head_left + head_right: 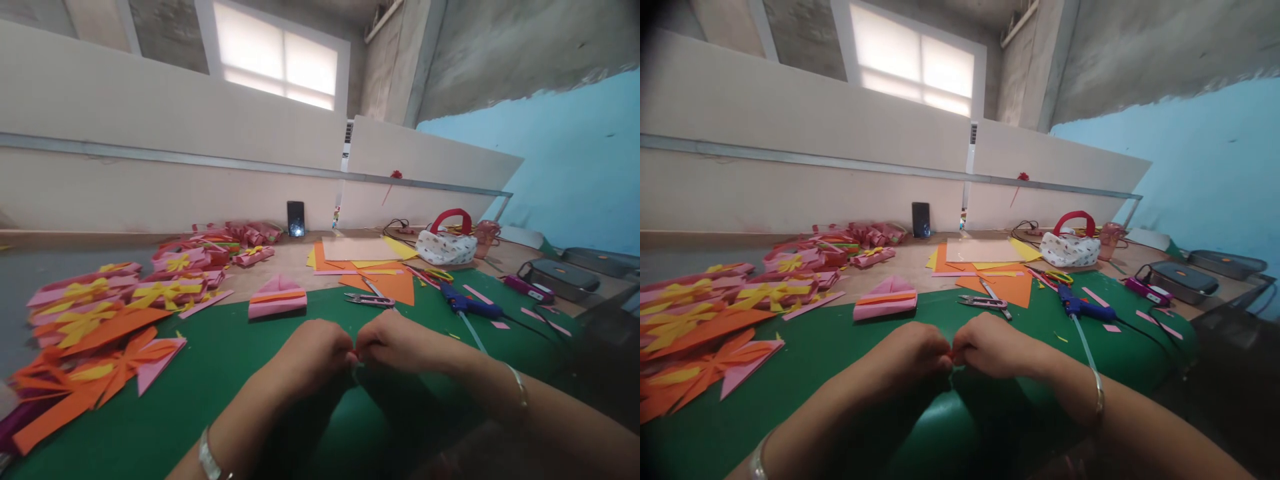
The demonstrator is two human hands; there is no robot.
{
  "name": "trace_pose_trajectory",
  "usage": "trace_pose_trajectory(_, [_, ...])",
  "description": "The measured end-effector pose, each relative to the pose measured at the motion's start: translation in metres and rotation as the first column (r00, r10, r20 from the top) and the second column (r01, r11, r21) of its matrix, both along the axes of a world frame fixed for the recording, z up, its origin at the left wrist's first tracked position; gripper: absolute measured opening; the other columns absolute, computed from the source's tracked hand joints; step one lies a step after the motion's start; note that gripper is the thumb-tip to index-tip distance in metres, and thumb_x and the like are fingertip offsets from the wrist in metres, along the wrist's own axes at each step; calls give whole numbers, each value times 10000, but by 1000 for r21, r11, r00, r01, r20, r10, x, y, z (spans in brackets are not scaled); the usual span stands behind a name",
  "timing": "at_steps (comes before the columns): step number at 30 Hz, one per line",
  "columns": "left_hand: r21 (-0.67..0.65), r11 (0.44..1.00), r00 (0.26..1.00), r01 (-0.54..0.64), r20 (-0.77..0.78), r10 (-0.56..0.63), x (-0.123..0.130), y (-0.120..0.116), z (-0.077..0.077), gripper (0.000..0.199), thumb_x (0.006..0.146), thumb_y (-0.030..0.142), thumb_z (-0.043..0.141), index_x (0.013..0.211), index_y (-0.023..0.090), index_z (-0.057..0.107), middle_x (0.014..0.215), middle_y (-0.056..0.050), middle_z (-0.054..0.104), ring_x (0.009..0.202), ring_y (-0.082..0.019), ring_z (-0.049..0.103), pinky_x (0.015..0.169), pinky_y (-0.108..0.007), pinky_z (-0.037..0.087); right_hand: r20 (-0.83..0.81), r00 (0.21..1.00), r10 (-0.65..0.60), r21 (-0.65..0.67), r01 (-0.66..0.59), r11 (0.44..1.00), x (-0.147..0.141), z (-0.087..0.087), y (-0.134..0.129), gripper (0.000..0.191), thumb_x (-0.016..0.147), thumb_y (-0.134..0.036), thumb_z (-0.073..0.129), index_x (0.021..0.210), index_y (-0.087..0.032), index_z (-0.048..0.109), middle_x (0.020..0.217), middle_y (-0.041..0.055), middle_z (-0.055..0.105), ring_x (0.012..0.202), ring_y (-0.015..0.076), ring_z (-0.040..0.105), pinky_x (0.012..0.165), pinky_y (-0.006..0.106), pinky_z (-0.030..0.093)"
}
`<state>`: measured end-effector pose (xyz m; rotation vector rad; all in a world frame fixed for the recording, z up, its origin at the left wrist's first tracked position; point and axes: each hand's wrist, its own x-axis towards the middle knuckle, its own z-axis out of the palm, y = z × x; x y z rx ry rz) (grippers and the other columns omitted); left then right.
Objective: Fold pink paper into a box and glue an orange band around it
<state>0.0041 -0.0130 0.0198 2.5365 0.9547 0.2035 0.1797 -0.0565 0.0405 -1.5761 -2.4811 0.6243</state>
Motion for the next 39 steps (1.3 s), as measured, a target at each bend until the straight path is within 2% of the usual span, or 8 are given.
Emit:
trace_pose_trajectory(6, [-242,970,998,26,61,-11,-7,-3,8,250,783,284,472,683,163,666,634,-23,693,565,-126,543,528,-218,348,-146,987,-71,-206,40,978,26,8,-1,180,814,-246,505,696,-148,599,521,-30,547,470,84,488,463,176,358])
trace_pose_trajectory(12, [-412,909,994,63,106,-21,-16,-1,18,236,752,308,513,725,153,688,634,-29,702,541,-113,509,493,-194,333,-242,954,-175,-353,81,932,79,8,-18,244,810,-361,564,724,-137,605,459,-49,501,408,63,418,404,165,288])
trace_pose_trajectory(18, [-496,861,980,111,199,-11,-24,3,22,233,749,341,541,730,152,675,631,-22,696,531,-99,489,486,-188,320,-330,880,-341,-427,183,885,88,1,-38,271,800,-389,575,683,-144,577,355,-92,394,304,43,307,315,157,196])
trace_pose_trajectory(23, [-582,807,984,105,180,1,-34,7,26,241,757,367,561,769,156,676,576,-4,662,542,-98,516,520,-184,345,-534,717,-448,-431,226,874,85,-8,-43,215,793,-348,594,768,-135,587,455,-43,551,345,48,422,359,152,300])
trace_pose_trajectory(26, [-632,768,989,100,151,-5,-36,7,28,257,771,384,549,781,158,671,490,20,607,479,-85,476,497,-184,321,-677,543,-497,-466,206,860,86,-12,-46,255,797,-331,608,967,-141,595,504,-32,589,335,41,425,357,148,279])
trace_pose_trajectory(31, [-598,801,990,37,133,54,-40,10,31,362,806,466,490,806,151,666,502,16,596,516,-107,534,554,-206,374,-851,236,-469,-470,55,881,79,-17,-48,203,874,-344,530,851,-156,606,313,-119,318,266,18,176,323,154,147])
trace_pose_trajectory(35, [-403,915,968,32,242,73,-34,7,31,431,739,503,580,996,170,673,1013,-68,675,897,-193,589,767,-259,423,-868,176,-464,-469,15,883,59,-25,-45,257,901,-331,494,801,-129,618,309,-107,318,277,18,183,342,168,143])
trace_pose_trajectory(39, [-403,892,929,203,366,-46,-16,-5,23,715,621,435,723,1272,231,505,1064,-43,645,947,-210,547,809,-280,407,-868,149,-474,-476,24,879,31,-30,-42,250,880,-336,525,821,-116,626,335,-85,404,280,12,254,362,162,189])
